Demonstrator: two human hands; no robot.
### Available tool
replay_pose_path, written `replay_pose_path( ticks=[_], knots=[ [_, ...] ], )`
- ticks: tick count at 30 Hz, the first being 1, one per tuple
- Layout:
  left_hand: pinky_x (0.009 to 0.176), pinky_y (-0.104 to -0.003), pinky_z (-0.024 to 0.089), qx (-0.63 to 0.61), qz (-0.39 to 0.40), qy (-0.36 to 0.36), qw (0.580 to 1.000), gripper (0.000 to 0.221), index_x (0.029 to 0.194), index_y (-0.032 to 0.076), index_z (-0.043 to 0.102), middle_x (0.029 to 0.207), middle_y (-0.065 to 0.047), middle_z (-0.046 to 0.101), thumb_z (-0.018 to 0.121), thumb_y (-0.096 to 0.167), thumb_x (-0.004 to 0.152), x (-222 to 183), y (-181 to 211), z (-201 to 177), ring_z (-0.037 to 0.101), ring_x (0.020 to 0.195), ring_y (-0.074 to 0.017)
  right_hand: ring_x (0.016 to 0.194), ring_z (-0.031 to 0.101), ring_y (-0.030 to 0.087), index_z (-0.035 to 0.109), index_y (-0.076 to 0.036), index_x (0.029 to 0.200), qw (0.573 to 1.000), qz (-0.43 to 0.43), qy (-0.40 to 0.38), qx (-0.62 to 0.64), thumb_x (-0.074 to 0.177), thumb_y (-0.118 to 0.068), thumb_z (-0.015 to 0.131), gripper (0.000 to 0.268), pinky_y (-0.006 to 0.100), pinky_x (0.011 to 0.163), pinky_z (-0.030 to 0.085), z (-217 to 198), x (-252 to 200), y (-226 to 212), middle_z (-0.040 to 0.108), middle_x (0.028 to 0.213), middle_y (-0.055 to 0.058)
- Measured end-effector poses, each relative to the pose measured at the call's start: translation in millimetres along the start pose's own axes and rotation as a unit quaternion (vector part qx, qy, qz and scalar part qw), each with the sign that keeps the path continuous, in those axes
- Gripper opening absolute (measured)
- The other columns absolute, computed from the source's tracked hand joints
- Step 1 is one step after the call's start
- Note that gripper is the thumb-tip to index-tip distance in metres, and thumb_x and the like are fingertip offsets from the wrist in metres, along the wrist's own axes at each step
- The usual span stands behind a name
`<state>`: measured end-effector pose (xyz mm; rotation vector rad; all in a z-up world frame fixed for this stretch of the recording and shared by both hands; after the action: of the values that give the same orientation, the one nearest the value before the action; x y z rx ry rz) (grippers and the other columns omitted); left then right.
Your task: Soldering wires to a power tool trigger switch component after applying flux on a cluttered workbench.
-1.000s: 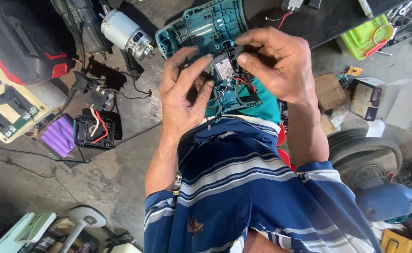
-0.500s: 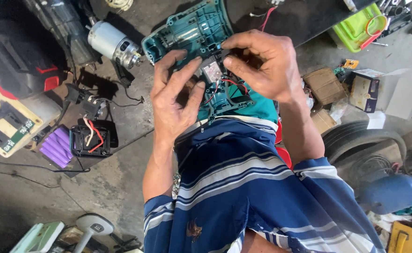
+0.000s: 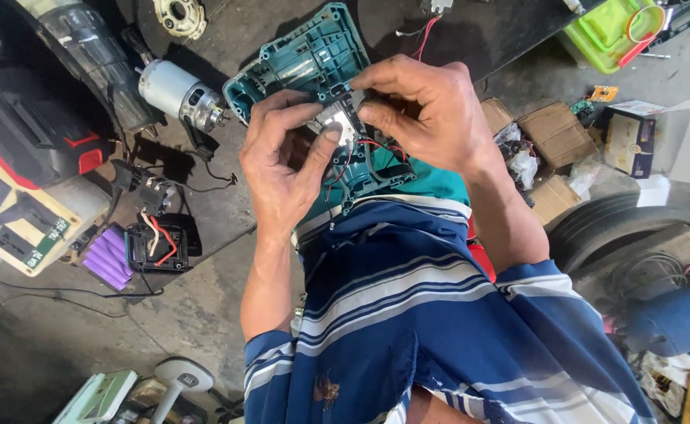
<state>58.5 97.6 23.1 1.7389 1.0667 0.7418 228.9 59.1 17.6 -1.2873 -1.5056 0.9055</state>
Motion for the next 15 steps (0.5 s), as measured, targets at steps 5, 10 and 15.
replay_pose_path(
  ticks=[5, 10, 15],
  knots=[
    [0.061, -0.023, 0.052, 0.055, 0.031, -0.024, 0.998, 0.031, 0.12, 0.01, 0.064, 0.122, -0.013, 0.059, 0.076, 0.029, 0.098, -1, -2, 0, 0.059, 0.075, -0.011, 0.096, 0.078, 0.023, 0.066, 0.003, 0.123, 1.0, 0.007, -0.003, 0.004, 0.107, -0.008, 0.074, 0.022, 0.03, 0.08, 0.058, 1, 1, -1, 0.078, 0.106, 0.013],
    [0.07, -0.026, 0.06, 0.12, 0.072, -0.037, 0.989, 0.049, 0.129, 0.013, 0.061, 0.129, -0.014, 0.059, 0.086, 0.02, 0.088, -6, 2, 2, 0.065, 0.089, -0.016, 0.07, 0.073, 0.017, 0.053, 0.001, 0.131, 1.0, 0.011, 0.009, -0.019, 0.11, -0.018, 0.071, 0.034, 0.028, 0.061, 0.048, 4, -6, 3, 0.076, 0.085, 0.009],
    [0.061, -0.021, 0.062, 0.081, 0.087, -0.03, 0.992, 0.049, 0.131, 0.008, 0.064, 0.137, -0.017, 0.059, 0.09, 0.007, 0.089, -10, -4, 0, 0.069, 0.067, -0.0106, 0.062, 0.06, 0.014, 0.068, 0.001, 0.114, 0.99, -0.009, 0.101, -0.102, 0.108, -0.022, 0.071, 0.023, 0.026, 0.052, 0.04, -7, -46, 1, 0.075, 0.103, 0.016]
  ],
)
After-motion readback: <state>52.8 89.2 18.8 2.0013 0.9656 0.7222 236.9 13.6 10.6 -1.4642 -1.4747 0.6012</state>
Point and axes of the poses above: each hand's wrist, its own x-axis towards the middle knuckle, its own z-axis out of the palm, y = z × x, the point moved 9 cm from there along x, towards the middle knuckle
